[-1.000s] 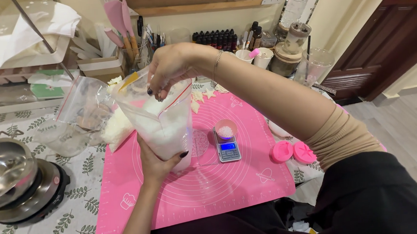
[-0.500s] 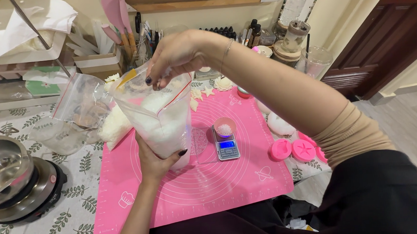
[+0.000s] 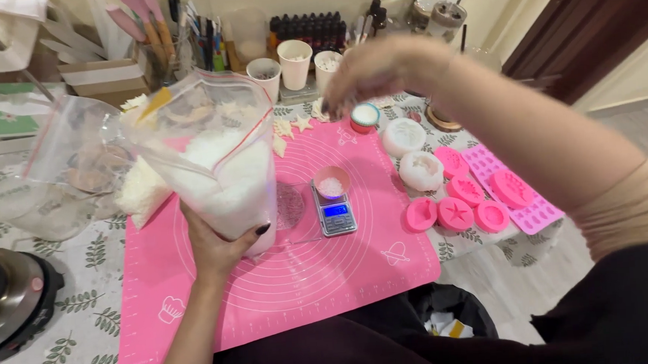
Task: Measuring and preparing wax pellets into a container using a digital scale.
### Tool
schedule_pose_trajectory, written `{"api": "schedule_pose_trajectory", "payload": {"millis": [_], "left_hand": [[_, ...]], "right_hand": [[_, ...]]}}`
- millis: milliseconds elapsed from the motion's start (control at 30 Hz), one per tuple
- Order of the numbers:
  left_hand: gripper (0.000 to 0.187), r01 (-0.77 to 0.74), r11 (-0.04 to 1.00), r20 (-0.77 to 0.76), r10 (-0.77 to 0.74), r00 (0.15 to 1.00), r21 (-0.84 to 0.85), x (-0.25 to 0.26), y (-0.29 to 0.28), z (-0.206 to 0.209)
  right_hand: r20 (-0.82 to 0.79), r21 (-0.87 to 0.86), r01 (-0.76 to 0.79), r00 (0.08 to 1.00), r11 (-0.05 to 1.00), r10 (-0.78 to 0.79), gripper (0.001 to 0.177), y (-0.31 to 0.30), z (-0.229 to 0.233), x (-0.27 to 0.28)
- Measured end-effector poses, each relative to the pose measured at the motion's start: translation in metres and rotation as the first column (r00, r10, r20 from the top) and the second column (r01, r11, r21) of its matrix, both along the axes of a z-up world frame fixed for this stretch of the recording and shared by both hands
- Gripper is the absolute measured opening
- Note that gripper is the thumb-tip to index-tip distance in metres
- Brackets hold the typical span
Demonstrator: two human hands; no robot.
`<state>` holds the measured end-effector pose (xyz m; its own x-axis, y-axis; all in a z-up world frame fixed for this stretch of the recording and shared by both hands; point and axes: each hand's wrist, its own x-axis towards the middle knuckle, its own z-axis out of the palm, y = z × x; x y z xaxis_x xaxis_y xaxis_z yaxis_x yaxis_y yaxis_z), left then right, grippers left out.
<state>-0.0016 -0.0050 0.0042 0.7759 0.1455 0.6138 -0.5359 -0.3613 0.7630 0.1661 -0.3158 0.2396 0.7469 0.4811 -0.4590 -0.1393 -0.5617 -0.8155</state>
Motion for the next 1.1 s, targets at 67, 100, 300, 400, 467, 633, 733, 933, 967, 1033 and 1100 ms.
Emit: {"api": "schedule_pose_trajectory", "payload": {"millis": [67, 100, 300, 400, 467, 633, 733, 933, 967, 1033, 1100], "left_hand": [[0.131, 0.011, 1.000, -0.006, -0.012, 1.000, -0.010, -0.001, 0.002, -0.003], [0.131, 0.010, 1.000, -0.009, -0.010, 1.000, -0.012, -0.001, 0.002, -0.003], [0.128, 0.022, 1.000, -0.021, -0.023, 1.000, -0.013, -0.003, 0.001, 0.002], [0.126, 0.019, 1.000, -0.014, -0.019, 1.000, -0.010, -0.002, 0.003, -0.003], [0.126, 0.014, 1.000, -0.004, -0.014, 1.000, -0.010, -0.001, 0.002, -0.004], [0.128, 0.003, 1.000, -0.009, -0.003, 1.000, 0.003, -0.001, 0.003, -0.007], [0.129, -0.007, 1.000, 0.000, 0.007, 1.000, 0.016, 0.000, 0.004, -0.010], [0.132, -0.005, 1.000, -0.007, 0.005, 1.000, 0.017, -0.001, 0.003, -0.009], [0.132, -0.007, 1.000, -0.004, 0.007, 1.000, 0.022, -0.001, 0.004, -0.009], [0.133, -0.003, 1.000, -0.008, 0.003, 1.000, 0.018, -0.002, 0.003, -0.008], [0.133, 0.003, 1.000, -0.014, -0.003, 1.000, 0.015, -0.002, 0.003, -0.009]], "right_hand": [[-0.087, -0.031, 0.031, 0.996, 0.999, -0.033, 0.021, -0.017, -0.052, 0.003], [-0.090, -0.033, 0.029, 0.995, 0.999, -0.031, 0.021, -0.021, -0.079, 0.005], [-0.220, -0.062, 0.054, 0.973, 0.997, -0.066, 0.018, -0.004, -0.144, -0.024], [0.042, -0.347, -0.022, 0.998, 0.938, 0.039, 0.016, 0.016, -0.137, -0.044], [0.293, -0.562, 0.008, 0.937, 0.827, 0.189, 0.015, 0.020, -0.147, -0.045], [0.455, -0.617, -0.003, 0.815, 0.787, 0.359, 0.011, 0.019, -0.171, -0.043], [0.510, -0.591, -0.039, 0.756, 0.806, 0.410, 0.013, 0.020, -0.165, -0.046], [0.510, -0.643, -0.052, 0.715, 0.764, 0.478, 0.012, 0.019, -0.167, -0.036], [0.513, -0.667, -0.056, 0.688, 0.743, 0.513, 0.013, 0.018, -0.167, -0.035], [0.528, -0.628, -0.055, 0.703, 0.776, 0.477, 0.012, 0.018, -0.160, -0.038], [0.540, -0.587, -0.051, 0.719, 0.808, 0.438, 0.011, 0.016, -0.150, -0.044]]}}
